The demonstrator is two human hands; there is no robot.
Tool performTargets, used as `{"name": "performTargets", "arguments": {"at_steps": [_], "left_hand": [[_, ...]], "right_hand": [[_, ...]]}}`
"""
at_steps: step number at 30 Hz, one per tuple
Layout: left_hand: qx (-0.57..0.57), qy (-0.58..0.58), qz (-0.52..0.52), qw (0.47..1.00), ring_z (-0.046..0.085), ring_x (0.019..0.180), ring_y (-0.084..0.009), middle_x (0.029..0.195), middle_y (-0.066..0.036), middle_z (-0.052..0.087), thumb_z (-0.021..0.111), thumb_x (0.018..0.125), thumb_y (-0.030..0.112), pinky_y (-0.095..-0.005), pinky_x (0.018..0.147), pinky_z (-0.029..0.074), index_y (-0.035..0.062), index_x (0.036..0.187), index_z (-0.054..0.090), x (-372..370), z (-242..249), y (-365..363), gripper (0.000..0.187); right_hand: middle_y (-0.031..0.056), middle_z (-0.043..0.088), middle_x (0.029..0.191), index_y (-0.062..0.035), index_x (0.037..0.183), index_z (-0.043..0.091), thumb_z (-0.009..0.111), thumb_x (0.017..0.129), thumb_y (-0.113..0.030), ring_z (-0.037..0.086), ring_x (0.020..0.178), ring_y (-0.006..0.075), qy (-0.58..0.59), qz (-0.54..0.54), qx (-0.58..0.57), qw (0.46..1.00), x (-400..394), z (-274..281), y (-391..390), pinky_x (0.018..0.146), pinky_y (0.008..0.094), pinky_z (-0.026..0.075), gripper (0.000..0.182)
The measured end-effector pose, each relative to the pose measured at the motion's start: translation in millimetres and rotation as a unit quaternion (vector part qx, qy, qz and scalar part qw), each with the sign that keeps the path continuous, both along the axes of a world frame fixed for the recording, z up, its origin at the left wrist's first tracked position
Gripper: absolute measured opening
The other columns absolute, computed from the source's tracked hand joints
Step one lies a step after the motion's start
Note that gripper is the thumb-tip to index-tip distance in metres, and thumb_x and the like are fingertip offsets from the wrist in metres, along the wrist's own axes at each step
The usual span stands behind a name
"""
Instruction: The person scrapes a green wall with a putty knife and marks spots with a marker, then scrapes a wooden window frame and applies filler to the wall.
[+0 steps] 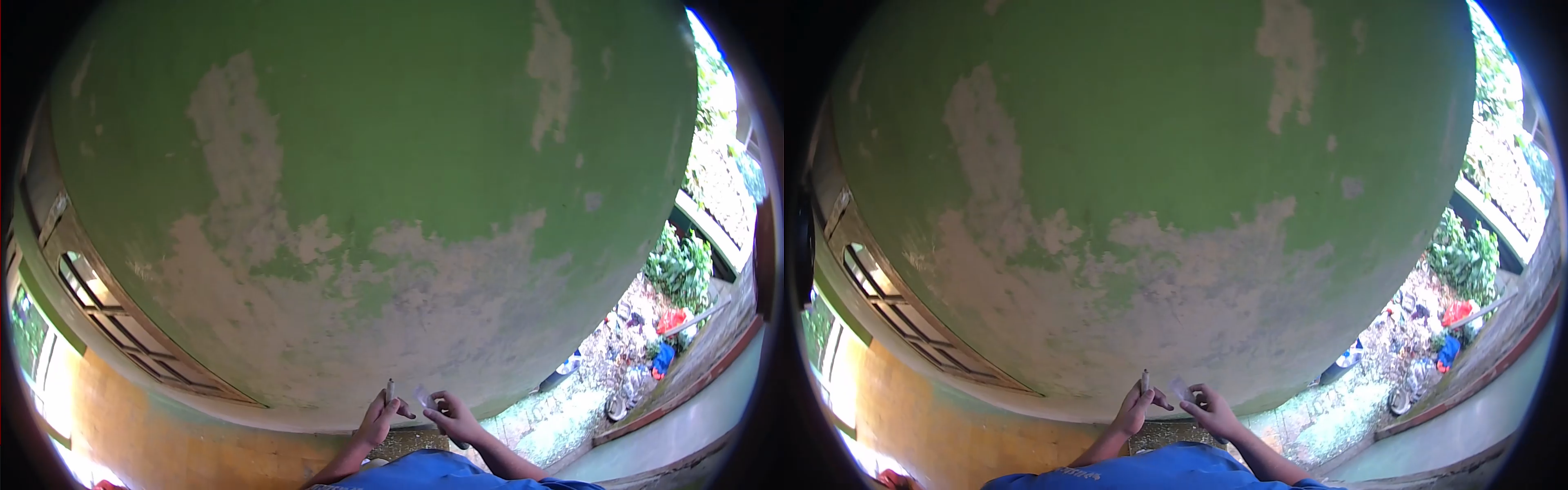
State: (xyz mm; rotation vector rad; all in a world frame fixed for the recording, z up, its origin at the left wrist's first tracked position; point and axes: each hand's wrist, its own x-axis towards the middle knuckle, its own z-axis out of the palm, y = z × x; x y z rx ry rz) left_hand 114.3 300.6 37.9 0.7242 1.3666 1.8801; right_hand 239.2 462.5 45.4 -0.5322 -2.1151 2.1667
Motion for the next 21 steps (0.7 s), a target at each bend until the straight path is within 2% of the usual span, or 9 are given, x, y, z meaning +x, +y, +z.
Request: {"name": "performTargets", "arguments": {"at_steps": [2, 3, 5, 10, 13, 15, 18, 20, 21], "left_hand": [[-0.024, 0.082, 0.073, 0.994, 0.048, 0.070, -0.0086, 0.076, 0.000, 0.048, 0.064, 0.085, 0.016, -0.0243, 0.069, 0.041, 0.0070, 0.090, 0.043, -0.2, 5.7, 1.6, 0.023], [-0.021, 0.079, 0.078, 0.994, 0.048, 0.070, -0.0086, 0.076, 0.000, 0.048, 0.064, 0.085, 0.016, -0.0243, 0.069, 0.041, 0.0070, 0.090, 0.043, -2.6, 10.2, 1.4, 0.023], [-0.102, 0.183, 0.099, 0.973, 0.043, 0.069, -0.0068, 0.073, 0.004, 0.041, 0.072, 0.078, 0.014, -0.0237, 0.066, 0.040, 0.0093, 0.082, 0.042, -9.4, 17.6, -0.7, 0.031], [-0.093, 0.135, 0.109, 0.980, 0.042, 0.068, -0.0064, 0.071, 0.003, 0.042, 0.075, 0.076, 0.011, -0.0237, 0.061, 0.039, 0.0112, 0.074, 0.040, -27.9, 21.8, -14.6, 0.035], [-0.078, 0.115, 0.101, 0.985, 0.046, 0.066, -0.0075, 0.070, 0.002, 0.043, 0.074, 0.075, 0.005, -0.0248, 0.060, 0.041, 0.0113, 0.072, 0.038, -44.5, 12.7, -26.5, 0.036], [-0.059, 0.098, 0.092, 0.989, 0.049, 0.066, -0.0085, 0.070, 0.001, 0.044, 0.073, 0.075, 0.001, -0.0260, 0.060, 0.043, 0.0111, 0.072, 0.037, -53.2, 17.9, -33.4, 0.037], [0.015, -0.003, 0.044, 0.999, 0.059, 0.072, -0.0125, 0.068, -0.001, 0.048, 0.071, 0.076, -0.003, -0.0270, 0.063, 0.046, 0.0113, 0.067, 0.032, -56.9, 51.4, -45.7, 0.042], [0.069, -0.038, 0.026, 0.997, 0.063, 0.074, -0.0155, 0.068, -0.002, 0.049, 0.071, 0.074, -0.008, -0.0288, 0.065, 0.048, 0.0107, 0.068, 0.034, -64.4, 54.9, -53.0, 0.042], [0.068, -0.041, 0.021, 0.997, 0.063, 0.074, -0.0155, 0.068, -0.002, 0.049, 0.071, 0.074, -0.008, -0.0288, 0.065, 0.048, 0.0107, 0.068, 0.034, -68.8, 54.5, -54.7, 0.042]], "right_hand": [[0.0089, 0.061, 0.082, -0.0016, 0.114, 0.047, 0.065, 0.086, -0.029, 0.056, 0.061, 0.0106, -0.008, 0.027, 0.038, 0.999, -7.5, 3.7, -8.3, 0.049, 0.0242, 0.043, 0.043], [0.0103, 0.061, 0.085, -0.0007, 0.112, 0.047, 0.065, 0.085, -0.031, 0.058, 0.069, 0.0127, -0.048, 0.061, 0.052, 0.996, -11.0, 10.8, -9.8, 0.055, 0.0268, 0.046, 0.044], [0.0104, 0.061, 0.085, -0.0010, 0.112, 0.047, 0.065, 0.086, -0.031, 0.059, 0.073, 0.0137, -0.031, 0.071, 0.086, 0.993, -19.3, 9.7, -15.3, 0.060, 0.0283, 0.047, 0.044], [0.0102, 0.060, 0.088, -0.0010, 0.114, 0.047, 0.064, 0.086, -0.030, 0.060, 0.081, 0.0169, -0.039, 0.090, 0.144, 0.985, -36.9, 27.0, -25.4, 0.073, 0.0321, 0.048, 0.043], [0.0106, 0.058, 0.098, -0.0013, 0.123, 0.044, 0.063, 0.087, -0.027, 0.061, 0.087, 0.0184, -0.038, 0.157, 0.090, 0.983, -39.9, 53.1, -19.3, 0.075, 0.0321, 0.049, 0.048], [0.0117, 0.054, 0.109, -0.0010, 0.132, 0.037, 0.061, 0.088, -0.022, 0.061, 0.091, 0.0202, 0.009, 0.134, -0.046, 0.990, -35.3, 83.9, -11.8, 0.077, 0.0321, 0.049, 0.054], [0.0175, 0.051, 0.117, -0.0018, 0.136, 0.032, 0.055, 0.088, -0.039, 0.060, 0.096, 0.0246, 0.128, 0.149, -0.090, 0.976, -26.2, 109.5, 11.6, 0.079, 0.0339, 0.050, 0.065], [0.0238, 0.050, 0.119, -0.0026, 0.136, 0.033, 0.056, 0.084, -0.051, 0.058, 0.102, 0.0299, 0.219, 0.154, -0.192, 0.944, -27.8, 115.1, 11.1, 0.080, 0.0374, 0.050, 0.074], [0.0283, 0.050, 0.117, -0.0027, 0.135, 0.034, 0.061, 0.079, -0.054, 0.056, 0.105, 0.0329, 0.272, 0.135, -0.244, 0.921, -32.1, 118.5, 1.4, 0.079, 0.0396, 0.050, 0.081]]}}
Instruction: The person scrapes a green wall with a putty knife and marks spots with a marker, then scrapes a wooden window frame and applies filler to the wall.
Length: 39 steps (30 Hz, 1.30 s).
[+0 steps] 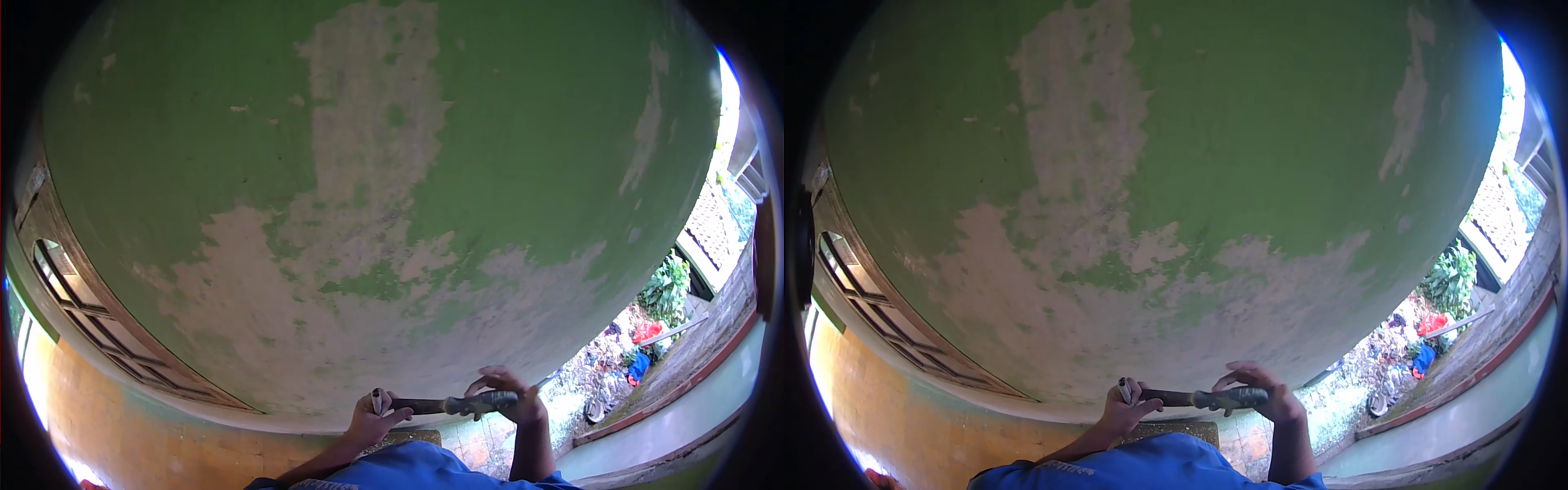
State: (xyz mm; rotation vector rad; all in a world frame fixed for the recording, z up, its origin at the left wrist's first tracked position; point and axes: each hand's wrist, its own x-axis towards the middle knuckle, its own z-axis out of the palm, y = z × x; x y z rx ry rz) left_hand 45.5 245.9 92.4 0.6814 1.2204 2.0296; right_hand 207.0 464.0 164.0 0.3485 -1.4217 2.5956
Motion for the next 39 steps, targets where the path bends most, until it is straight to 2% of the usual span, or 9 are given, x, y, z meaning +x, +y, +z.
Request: {"name": "performTargets", "arguments": {"at_steps": [5, 8, 12, 17, 24, 26, 30, 33, 39], "left_hand": [[0.007, 0.115, 0.007, 0.993, 0.063, 0.075, -0.0149, 0.074, -0.008, 0.058, 0.071, 0.072, -0.011, -0.0275, 0.063, 0.048, 0.0107, 0.068, 0.036, -16.0, 2.2, -10.1, 0.041], [-0.031, 0.210, 0.029, 0.977, 0.062, 0.071, -0.0150, 0.076, -0.010, 0.060, 0.069, 0.073, -0.012, -0.0269, 0.062, 0.048, 0.0102, 0.068, 0.036, -30.3, -4.2, -20.8, 0.040], [-0.001, 0.111, -0.017, 0.994, 0.061, 0.067, -0.0151, 0.076, -0.011, 0.061, 0.068, 0.074, -0.011, -0.0273, 0.060, 0.049, 0.0091, 0.069, 0.037, -43.4, 1.9, -28.0, 0.037], [0.033, 0.155, 0.003, 0.987, 0.061, 0.062, -0.0171, 0.073, -0.013, 0.060, 0.064, 0.077, -0.011, -0.0286, 0.056, 0.050, 0.0073, 0.068, 0.037, -74.7, 0.1, -43.2, 0.034], [0.022, 0.289, 0.012, 0.957, 0.059, 0.055, -0.0146, 0.058, -0.010, 0.056, 0.066, 0.078, -0.003, -0.0266, 0.050, 0.046, 0.0059, 0.058, 0.038, -121.7, -1.2, -56.0, 0.036], [0.023, 0.340, -0.014, 0.940, 0.056, 0.052, -0.0160, 0.058, -0.011, 0.055, 0.062, 0.085, 0.007, -0.0301, 0.052, 0.049, 0.0061, 0.057, 0.040, -127.2, -5.1, -58.0, 0.036], [0.009, 0.332, 0.004, 0.943, 0.056, 0.051, -0.0163, 0.058, -0.011, 0.054, 0.061, 0.085, 0.005, -0.0307, 0.052, 0.049, 0.0056, 0.058, 0.040, -125.9, -3.0, -57.8, 0.034], [0.019, 0.320, 0.008, 0.947, 0.055, 0.051, -0.0167, 0.057, -0.009, 0.052, 0.060, 0.085, 0.005, -0.0317, 0.052, 0.049, 0.0059, 0.058, 0.039, -124.9, -3.0, -56.6, 0.034], [0.022, 0.246, 0.041, 0.968, 0.055, 0.050, -0.0148, 0.054, -0.007, 0.051, 0.060, 0.084, 0.001, -0.0291, 0.048, 0.047, 0.0051, 0.059, 0.037, -119.7, -2.0, -54.9, 0.034]], "right_hand": [[0.0253, 0.056, 0.108, -0.0023, 0.127, 0.041, 0.070, 0.078, -0.042, 0.060, 0.095, 0.0327, 0.029, -0.138, 0.047, 0.989, -30.5, 7.5, -42.0, 0.078, 0.0432, 0.051, 0.070], [0.0159, 0.062, 0.099, -0.0013, 0.105, 0.054, 0.074, 0.077, -0.019, 0.061, 0.096, 0.0255, 0.002, -0.186, 0.028, 0.982, -49.6, -0.3, -61.1, 0.082, 0.0379, 0.048, 0.039], [0.0161, 0.064, 0.091, -0.0030, 0.091, 0.055, 0.075, 0.076, -0.017, 0.062, 0.092, 0.0267, 0.027, -0.229, 0.082, 0.970, -53.0, 4.7, -64.4, 0.081, 0.0388, 0.048, 0.029], [0.0136, 0.061, 0.079, -0.0040, 0.088, 0.050, 0.068, 0.083, -0.029, 0.063, 0.075, 0.0211, 0.071, -0.369, 0.051, 0.925, -36.9, 6.3, -65.6, 0.065, 0.0324, 0.051, 0.031], [0.0043, 0.048, 0.064, -0.0093, 0.087, 0.044, 0.062, 0.084, -0.045, 0.047, 0.057, 0.0124, 0.054, -0.520, 0.056, 0.851, -31.9, -12.3, -75.3, 0.055, 0.0277, 0.040, 0.040], [0.0031, 0.045, 0.060, -0.0102, 0.087, 0.044, 0.057, 0.086, -0.051, 0.045, 0.055, 0.0120, 0.066, -0.552, 0.078, 0.828, -39.8, -19.5, -77.6, 0.054, 0.0276, 0.038, 0.043], [0.0006, 0.039, 0.057, -0.0100, 0.090, 0.044, 0.045, 0.084, -0.066, 0.038, 0.048, 0.0100, 0.074, -0.598, 0.089, 0.793, -47.8, -20.5, -88.1, 0.046, 0.0244, 0.033, 0.056], [0.0011, 0.043, 0.063, -0.0063, 0.089, 0.047, 0.047, 0.079, -0.071, 0.040, 0.049, 0.0073, 0.075, -0.592, 0.074, 0.799, -47.4, -21.9, -85.4, 0.042, 0.0219, 0.031, 0.066], [0.0017, 0.043, 0.065, -0.0056, 0.087, 0.046, 0.050, 0.083, -0.065, 0.039, 0.048, 0.0074, 0.091, -0.615, 0.152, 0.768, -44.0, -18.9, -63.9, 0.042, 0.0205, 0.031, 0.060]]}}
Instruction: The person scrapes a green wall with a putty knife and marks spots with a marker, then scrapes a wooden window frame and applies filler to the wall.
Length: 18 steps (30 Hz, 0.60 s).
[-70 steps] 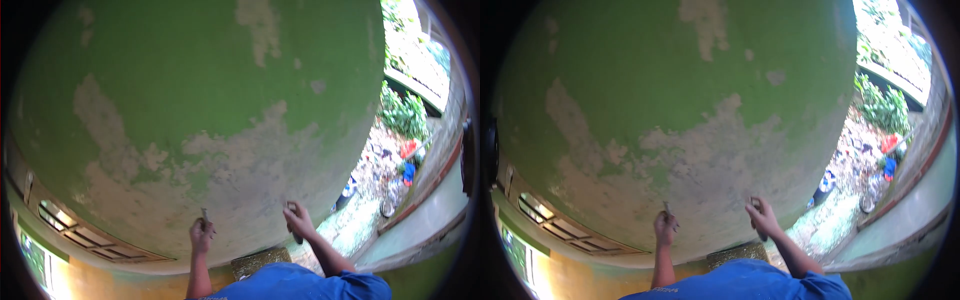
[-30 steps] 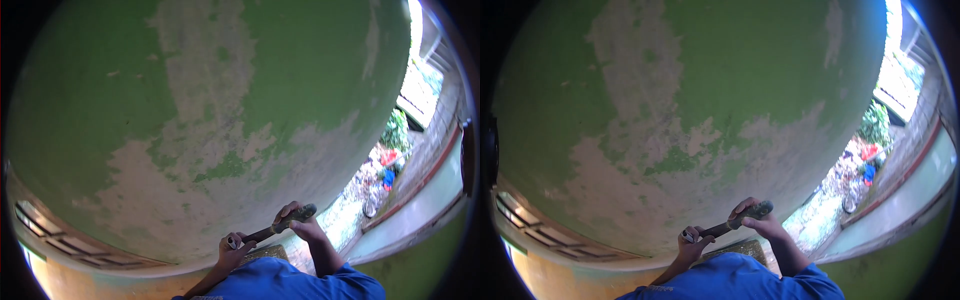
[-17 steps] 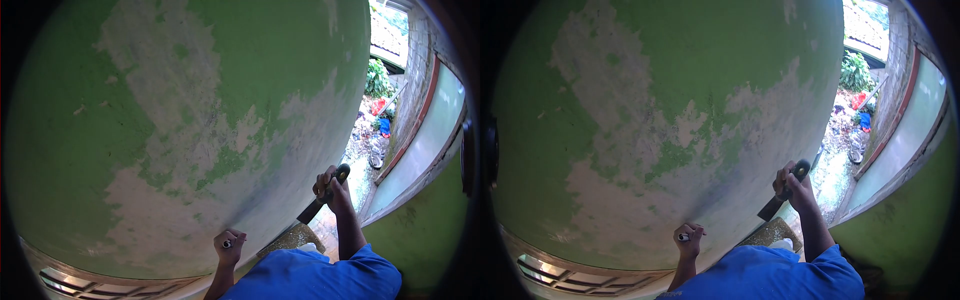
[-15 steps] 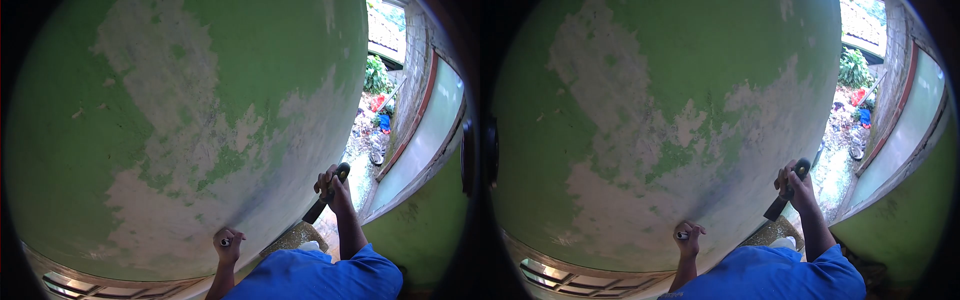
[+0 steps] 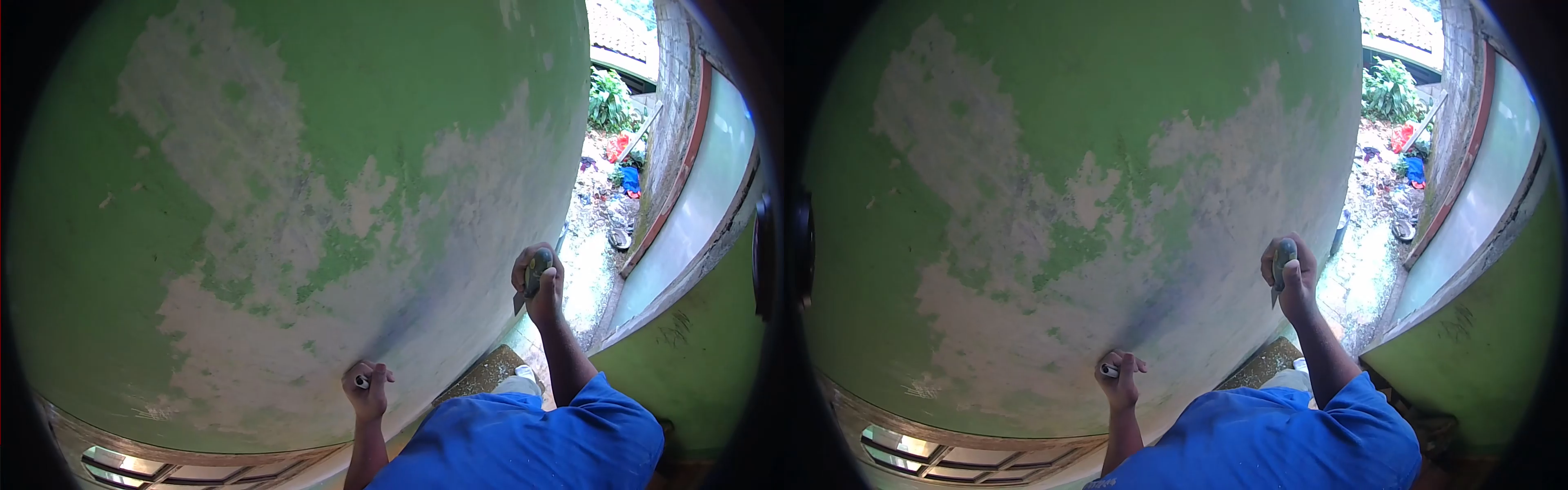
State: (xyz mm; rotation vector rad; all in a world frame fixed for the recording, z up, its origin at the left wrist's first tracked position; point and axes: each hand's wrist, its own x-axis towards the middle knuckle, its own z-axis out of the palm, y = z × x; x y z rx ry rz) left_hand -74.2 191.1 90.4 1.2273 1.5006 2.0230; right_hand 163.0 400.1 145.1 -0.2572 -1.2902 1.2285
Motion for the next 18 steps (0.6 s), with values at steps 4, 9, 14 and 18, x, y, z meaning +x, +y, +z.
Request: {"name": "performTargets", "arguments": {"at_steps": [4, 9, 14, 18], "left_hand": [[-0.008, -0.047, 0.043, 0.998, 0.050, 0.047, -0.0147, 0.055, -0.004, 0.045, 0.059, 0.087, 0.003, -0.0331, 0.050, 0.048, 0.0076, 0.063, 0.038, 8.1, 3.6, 4.5, 0.032], [-0.020, -0.124, 0.114, 0.986, 0.044, 0.045, -0.0122, 0.054, -0.002, 0.043, 0.059, 0.087, 0.005, -0.0311, 0.047, 0.045, 0.0085, 0.069, 0.040, 13.8, 4.6, 10.3, 0.027], [-0.040, -0.120, 0.144, 0.981, 0.043, 0.045, -0.0116, 0.052, -0.001, 0.043, 0.059, 0.089, 0.011, -0.0293, 0.047, 0.042, 0.0089, 0.069, 0.041, 26.5, 18.0, 17.7, 0.027], [-0.055, -0.113, 0.146, 0.981, 0.041, 0.043, -0.0114, 0.051, 0.000, 0.040, 0.059, 0.089, 0.016, -0.0304, 0.050, 0.042, 0.0105, 0.066, 0.039, 48.1, 22.0, 34.5, 0.031]], "right_hand": [[0.0033, 0.044, 0.069, -0.0062, 0.091, 0.041, 0.062, 0.083, -0.051, 0.041, 0.048, 0.0081, 0.047, -0.004, 0.029, 0.998, 10.9, 14.7, 22.9, 0.043, 0.0219, 0.037, 0.050], [0.0048, 0.046, 0.067, -0.0066, 0.090, 0.039, 0.069, 0.083, -0.026, 0.051, 0.050, 0.0102, 0.044, 0.042, 0.054, 0.997, 41.6, 42.3, 57.5, 0.042, 0.0234, 0.041, 0.037], [0.0058, 0.049, 0.061, -0.0049, 0.087, 0.044, 0.064, 0.086, -0.031, 0.048, 0.046, 0.0116, 0.010, 0.003, 0.175, 0.985, 94.1, 91.4, 124.5, 0.041, 0.0225, 0.037, 0.033], [0.0067, 0.049, 0.063, -0.0038, 0.083, 0.050, 0.030, 0.084, -0.073, 0.044, 0.048, 0.0137, 0.078, 0.019, 0.170, 0.982, 127.4, 138.3, 174.8, 0.046, 0.0274, 0.036, 0.072]]}}
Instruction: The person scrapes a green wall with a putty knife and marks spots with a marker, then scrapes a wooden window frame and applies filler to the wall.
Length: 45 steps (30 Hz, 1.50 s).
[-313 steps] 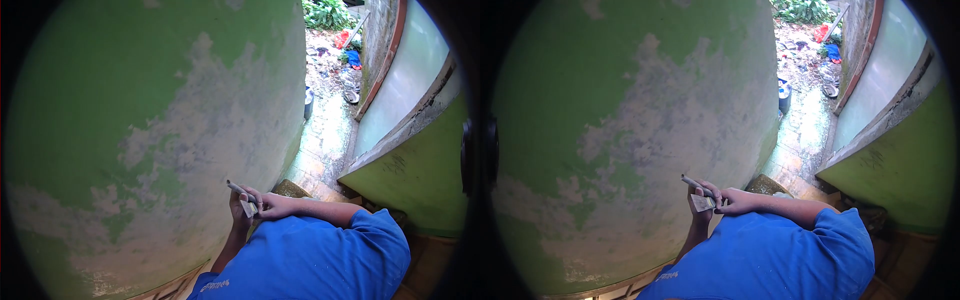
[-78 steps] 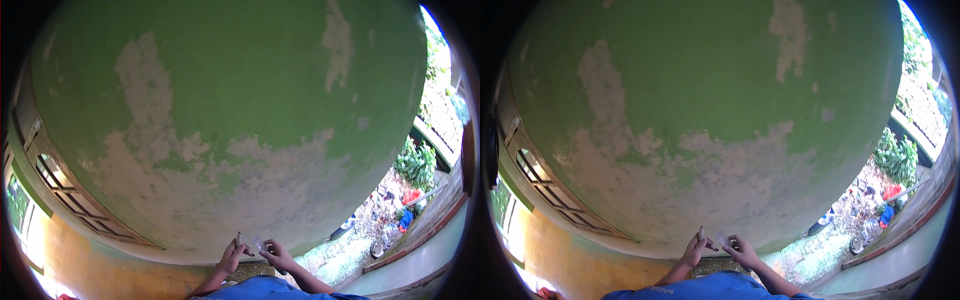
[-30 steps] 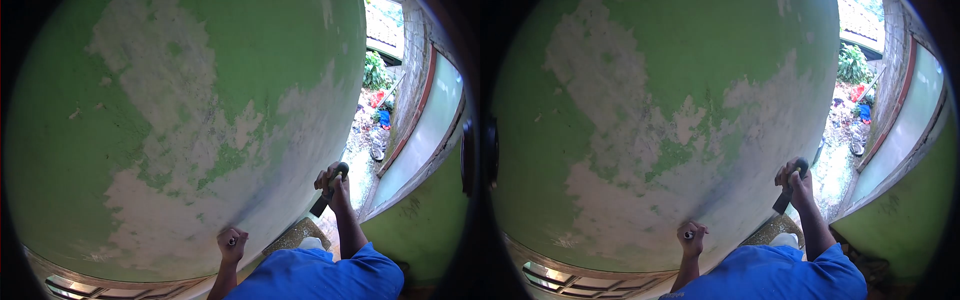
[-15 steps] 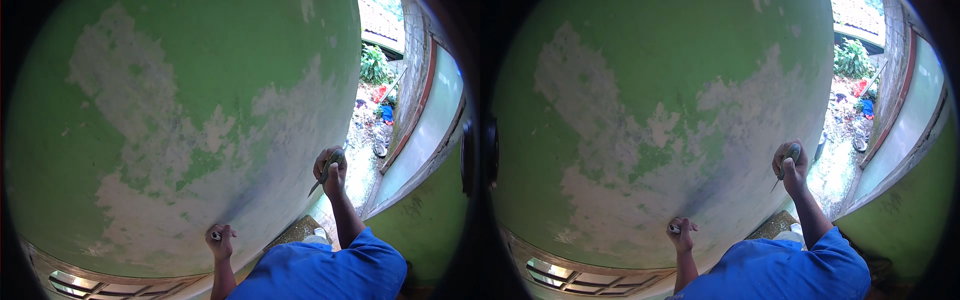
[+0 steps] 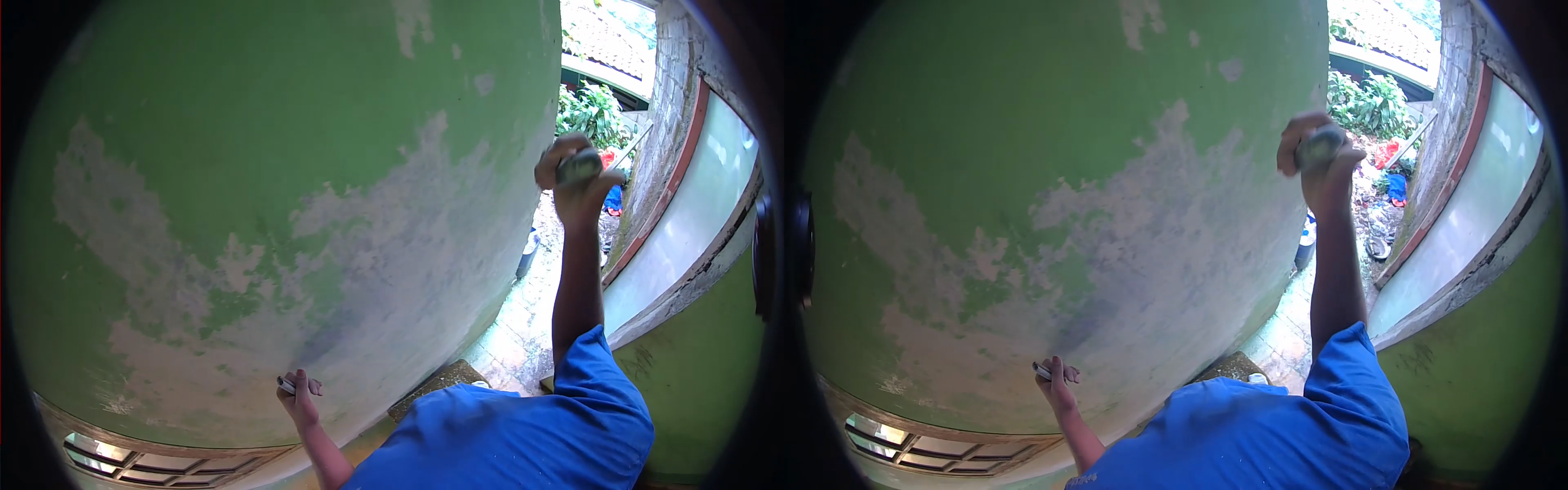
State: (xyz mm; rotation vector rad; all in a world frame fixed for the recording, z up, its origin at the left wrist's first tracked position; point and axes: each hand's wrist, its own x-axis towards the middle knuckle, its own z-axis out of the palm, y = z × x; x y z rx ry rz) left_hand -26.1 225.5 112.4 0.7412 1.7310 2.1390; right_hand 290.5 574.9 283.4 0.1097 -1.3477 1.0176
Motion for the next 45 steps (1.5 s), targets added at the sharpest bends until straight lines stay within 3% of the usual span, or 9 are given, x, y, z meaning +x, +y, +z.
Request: {"name": "performTargets", "arguments": {"at_steps": [3, 13, 17, 21, 31, 34, 38, 41, 45], "left_hand": [[-0.004, 0.010, -0.014, 1.000, 0.040, 0.043, -0.0107, 0.050, 0.000, 0.038, 0.059, 0.089, 0.016, -0.0303, 0.051, 0.042, 0.0111, 0.066, 0.038, 15.4, 1.6, 14.0, 0.031], [-0.009, 0.001, 0.008, 1.000, 0.040, 0.042, -0.0108, 0.049, 0.000, 0.041, 0.060, 0.088, 0.013, -0.0307, 0.053, 0.043, 0.0107, 0.064, 0.039, 55.3, -15.7, 29.4, 0.033], [-0.025, -0.007, 0.042, 0.999, 0.037, 0.041, -0.0099, 0.048, 0.003, 0.035, 0.059, 0.088, 0.018, -0.0312, 0.052, 0.042, 0.0124, 0.065, 0.039, 71.8, -20.7, 32.2, 0.031], [-0.019, -0.009, 0.053, 0.998, 0.038, 0.041, -0.0103, 0.048, 0.003, 0.035, 0.058, 0.089, 0.017, -0.0322, 0.052, 0.042, 0.0123, 0.065, 0.039, 76.9, -23.4, 34.2, 0.031], [-0.005, -0.005, 0.067, 0.998, 0.039, 0.041, -0.0106, 0.047, 0.001, 0.038, 0.059, 0.088, 0.014, -0.0316, 0.053, 0.043, 0.0114, 0.063, 0.037, 96.4, -9.7, 54.8, 0.033], [-0.004, -0.009, 0.069, 0.998, 0.040, 0.041, -0.0107, 0.047, 0.001, 0.038, 0.059, 0.088, 0.014, -0.0317, 0.053, 0.043, 0.0114, 0.063, 0.038, 96.1, -8.0, 54.8, 0.033], [-0.007, -0.010, 0.089, 0.996, 0.040, 0.041, -0.0105, 0.047, 0.002, 0.037, 0.059, 0.088, 0.014, -0.0317, 0.053, 0.043, 0.0114, 0.063, 0.038, 96.6, -9.8, 47.3, 0.033], [-0.006, -0.011, 0.096, 0.995, 0.040, 0.040, -0.0104, 0.047, 0.002, 0.037, 0.058, 0.089, 0.014, -0.0317, 0.053, 0.043, 0.0116, 0.063, 0.038, 97.8, -11.3, 45.6, 0.033], [-0.009, -0.016, 0.097, 0.995, 0.039, 0.040, -0.0105, 0.046, 0.002, 0.036, 0.058, 0.089, 0.014, -0.0317, 0.053, 0.044, 0.0120, 0.061, 0.037, 98.2, -11.2, 45.4, 0.034]], "right_hand": [[0.0042, 0.044, 0.061, -0.0051, 0.084, 0.049, 0.029, 0.073, -0.083, 0.039, 0.054, 0.0146, -0.034, 0.024, 0.057, 0.998, 9.7, 36.4, 28.4, 0.054, 0.0303, 0.034, 0.081], [0.0044, 0.041, 0.051, -0.0074, 0.076, 0.051, 0.012, 0.070, -0.087, 0.035, 0.043, 0.0158, 0.067, 0.138, 0.137, 0.979, -2.4, 130.8, 97.0, 0.046, 0.0311, 0.031, 0.089], [0.0051, 0.039, 0.048, -0.0059, 0.076, 0.049, 0.017, 0.076, -0.082, 0.034, 0.039, 0.0163, 0.003, -0.012, 0.021, 1.000, -39.0, 113.6, 103.3, 0.042, 0.0301, 0.029, 0.082], [0.0048, 0.039, 0.048, -0.0058, 0.076, 0.049, 0.019, 0.075, -0.083, 0.035, 0.039, 0.0156, 0.039, 0.083, 0.047, 0.995, -22.4, 105.1, 122.9, 0.041, 0.0297, 0.029, 0.083], [0.0061, 0.041, 0.048, -0.0054, 0.076, 0.050, 0.017, 0.074, -0.084, 0.035, 0.039, 0.0171, 0.071, 0.037, 0.058, 0.995, -24.6, 115.5, 107.0, 0.043, 0.0320, 0.032, 0.085], [0.0063, 0.042, 0.047, -0.0052, 0.076, 0.050, 0.019, 0.076, -0.082, 0.036, 0.039, 0.0169, 0.124, 0.125, 0.104, 0.979, -17.1, 119.4, 107.8, 0.042, 0.0319, 0.033, 0.083], [0.0056, 0.042, 0.048, -0.0062, 0.076, 0.052, 0.022, 0.078, -0.081, 0.038, 0.039, 0.0160, 0.062, -0.019, 0.013, 0.998, -35.6, 111.3, 104.4, 0.040, 0.0305, 0.030, 0.080], [0.0049, 0.042, 0.048, -0.0064, 0.077, 0.052, 0.020, 0.076, -0.082, 0.037, 0.039, 0.0163, 0.105, 0.103, 0.068, 0.987, -20.7, 111.9, 117.7, 0.041, 0.0313, 0.031, 0.082], [0.0050, 0.042, 0.049, -0.0052, 0.078, 0.051, 0.021, 0.075, -0.083, 0.038, 0.040, 0.0168, 0.161, 0.090, 0.074, 0.980, -18.8, 115.1, 99.2, 0.043, 0.0310, 0.033, 0.084]]}}
